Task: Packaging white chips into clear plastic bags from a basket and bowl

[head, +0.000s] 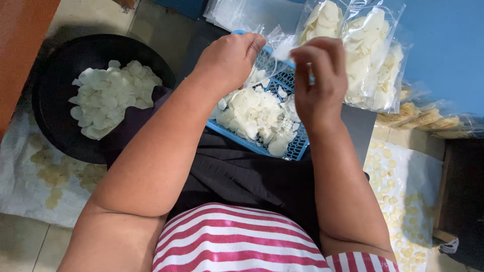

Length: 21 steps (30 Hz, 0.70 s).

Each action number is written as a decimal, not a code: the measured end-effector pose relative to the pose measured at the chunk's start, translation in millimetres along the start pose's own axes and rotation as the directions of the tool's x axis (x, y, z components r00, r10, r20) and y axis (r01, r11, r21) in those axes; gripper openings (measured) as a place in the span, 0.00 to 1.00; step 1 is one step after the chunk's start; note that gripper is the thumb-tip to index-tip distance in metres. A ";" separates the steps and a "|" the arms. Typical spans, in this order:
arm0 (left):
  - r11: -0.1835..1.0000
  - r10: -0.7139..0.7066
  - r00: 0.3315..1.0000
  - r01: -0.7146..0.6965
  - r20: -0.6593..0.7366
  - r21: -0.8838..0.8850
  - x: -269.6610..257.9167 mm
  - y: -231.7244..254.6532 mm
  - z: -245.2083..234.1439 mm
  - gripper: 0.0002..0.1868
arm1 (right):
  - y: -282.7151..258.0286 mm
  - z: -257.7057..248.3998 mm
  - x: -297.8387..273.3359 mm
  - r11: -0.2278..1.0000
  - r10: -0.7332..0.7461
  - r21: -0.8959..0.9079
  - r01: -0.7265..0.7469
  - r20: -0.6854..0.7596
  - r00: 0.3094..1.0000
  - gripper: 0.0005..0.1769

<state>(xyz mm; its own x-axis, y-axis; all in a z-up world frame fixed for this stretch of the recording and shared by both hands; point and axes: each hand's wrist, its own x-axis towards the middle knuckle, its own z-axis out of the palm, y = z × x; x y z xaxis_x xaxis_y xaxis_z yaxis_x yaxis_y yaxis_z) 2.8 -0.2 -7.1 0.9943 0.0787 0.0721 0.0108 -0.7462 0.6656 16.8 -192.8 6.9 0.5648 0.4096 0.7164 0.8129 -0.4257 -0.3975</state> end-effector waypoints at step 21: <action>0.995 -0.076 0.996 0.078 0.040 -0.054 -6.4 7.1 -11.1 0.23 | 41.2 24.4 -17.3 0.872 0.487 -0.207 -0.443 0.281 0.827 0.07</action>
<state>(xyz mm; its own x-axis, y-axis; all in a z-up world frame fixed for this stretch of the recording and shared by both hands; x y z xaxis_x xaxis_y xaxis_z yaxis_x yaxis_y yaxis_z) -4.7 1.4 5.4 0.9940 0.1089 -0.0083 0.0827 -0.7010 0.7083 44.0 -197.7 -35.8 0.9029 0.3579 0.2381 0.4292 -0.7199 -0.5455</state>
